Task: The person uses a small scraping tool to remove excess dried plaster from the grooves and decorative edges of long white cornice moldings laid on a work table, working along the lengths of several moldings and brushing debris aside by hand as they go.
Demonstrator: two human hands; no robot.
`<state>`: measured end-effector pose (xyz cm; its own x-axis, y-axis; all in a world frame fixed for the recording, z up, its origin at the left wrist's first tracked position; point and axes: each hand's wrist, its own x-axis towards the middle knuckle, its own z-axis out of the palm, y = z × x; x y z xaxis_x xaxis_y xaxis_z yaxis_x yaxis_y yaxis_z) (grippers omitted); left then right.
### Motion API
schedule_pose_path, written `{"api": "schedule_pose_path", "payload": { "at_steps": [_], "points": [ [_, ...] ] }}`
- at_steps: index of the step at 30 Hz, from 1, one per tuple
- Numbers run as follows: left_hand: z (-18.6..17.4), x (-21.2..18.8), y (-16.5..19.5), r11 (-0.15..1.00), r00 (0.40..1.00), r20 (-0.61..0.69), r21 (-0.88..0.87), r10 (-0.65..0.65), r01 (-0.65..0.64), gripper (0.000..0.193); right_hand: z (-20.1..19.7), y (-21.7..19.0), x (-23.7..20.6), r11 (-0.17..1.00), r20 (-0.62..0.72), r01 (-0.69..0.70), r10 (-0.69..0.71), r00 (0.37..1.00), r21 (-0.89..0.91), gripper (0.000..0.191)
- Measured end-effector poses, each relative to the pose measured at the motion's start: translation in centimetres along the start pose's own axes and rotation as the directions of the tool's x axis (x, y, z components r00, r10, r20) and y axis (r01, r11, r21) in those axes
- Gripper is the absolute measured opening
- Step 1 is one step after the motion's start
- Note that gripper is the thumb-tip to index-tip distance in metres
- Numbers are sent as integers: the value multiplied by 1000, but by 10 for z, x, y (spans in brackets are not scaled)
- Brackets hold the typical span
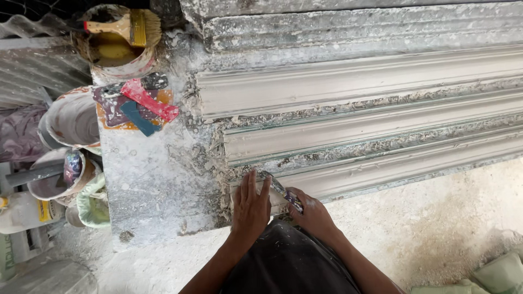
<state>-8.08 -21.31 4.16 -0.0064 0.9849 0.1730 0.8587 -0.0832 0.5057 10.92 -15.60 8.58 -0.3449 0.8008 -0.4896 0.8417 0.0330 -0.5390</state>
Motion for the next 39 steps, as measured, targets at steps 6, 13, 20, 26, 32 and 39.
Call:
{"api": "schedule_pose_path", "payload": {
  "at_steps": [6,13,20,26,32,39],
  "points": [
    [-2,19,0,999,1000,6,43,-29,29,55,-14,-1,19,980,-88,188,-193,977,-67,46],
    [-7,53,-3,985,989,-124,148,-74,92,53,-53,-23,67,915,-98,344,-370,924,-212,42],
    [9,132,-23,940,982,-121,290,-147,177,53,-100,-38,149,879,4,361,-379,925,-310,44],
    [30,237,-71,930,966,-193,291,-174,225,51,-140,-46,268,805,9,425,-463,886,-414,42],
    [66,309,-91,903,948,-226,319,-224,289,38,-171,-45,360,725,178,413,-381,907,-552,43],
    [111,347,-78,938,959,-210,250,-190,240,22,-228,-39,386,618,318,561,-466,826,-551,47]
  ]
}}
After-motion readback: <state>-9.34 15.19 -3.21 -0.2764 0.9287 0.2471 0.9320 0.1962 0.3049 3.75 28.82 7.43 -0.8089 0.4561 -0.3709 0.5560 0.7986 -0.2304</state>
